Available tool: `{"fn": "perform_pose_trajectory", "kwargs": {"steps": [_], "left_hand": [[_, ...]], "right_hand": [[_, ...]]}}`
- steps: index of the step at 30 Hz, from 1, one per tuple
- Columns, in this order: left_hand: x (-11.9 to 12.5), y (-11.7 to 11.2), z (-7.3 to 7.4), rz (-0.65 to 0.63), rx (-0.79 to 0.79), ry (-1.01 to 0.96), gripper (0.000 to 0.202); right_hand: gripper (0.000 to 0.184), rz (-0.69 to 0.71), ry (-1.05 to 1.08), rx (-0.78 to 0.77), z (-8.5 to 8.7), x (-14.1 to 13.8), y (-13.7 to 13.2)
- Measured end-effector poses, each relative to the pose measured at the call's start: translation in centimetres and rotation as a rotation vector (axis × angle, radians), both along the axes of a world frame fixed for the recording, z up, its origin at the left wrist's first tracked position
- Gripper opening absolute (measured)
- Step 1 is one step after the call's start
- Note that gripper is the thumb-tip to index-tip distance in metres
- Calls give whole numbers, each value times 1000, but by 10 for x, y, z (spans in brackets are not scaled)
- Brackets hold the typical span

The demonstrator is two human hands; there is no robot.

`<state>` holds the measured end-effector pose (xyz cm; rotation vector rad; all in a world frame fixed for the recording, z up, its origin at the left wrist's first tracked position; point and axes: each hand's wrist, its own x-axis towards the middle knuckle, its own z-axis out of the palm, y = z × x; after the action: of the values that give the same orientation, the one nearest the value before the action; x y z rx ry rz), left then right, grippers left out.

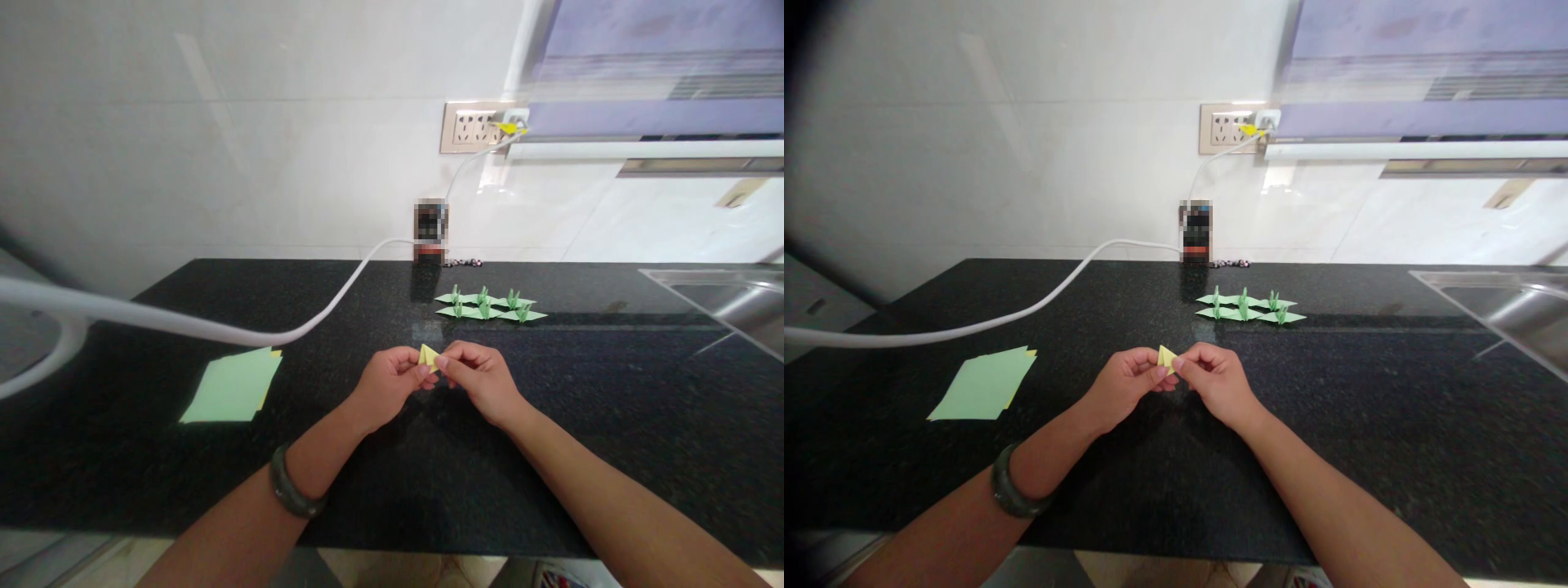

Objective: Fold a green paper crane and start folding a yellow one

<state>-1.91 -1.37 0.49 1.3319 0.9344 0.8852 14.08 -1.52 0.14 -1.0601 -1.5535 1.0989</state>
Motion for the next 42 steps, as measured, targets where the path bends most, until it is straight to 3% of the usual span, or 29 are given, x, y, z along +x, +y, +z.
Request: {"fn": "perform_pose_trajectory", "kwargs": {"steps": [6,12,17,22,28,42], "left_hand": [[-3,2,1,24,-113,-118,22],[-5,1,0,-149,-216,-196,20],[-4,-1,4,-231,-255,-165,24],[-1,-1,3,-140,-196,-115,22],[-1,2,0,50,-106,-270,31],[2,-3,5,165,-48,-203,18]], "right_hand": [[21,31,122,-56,-5,-1,2],[30,194,258,-65,-4,-1,1],[16,285,228,-47,0,-1,-2],[12,207,289,-73,-1,-2,0],[15,77,288,-128,-4,-4,2],[16,112,268,-173,-3,-8,-2]]}}
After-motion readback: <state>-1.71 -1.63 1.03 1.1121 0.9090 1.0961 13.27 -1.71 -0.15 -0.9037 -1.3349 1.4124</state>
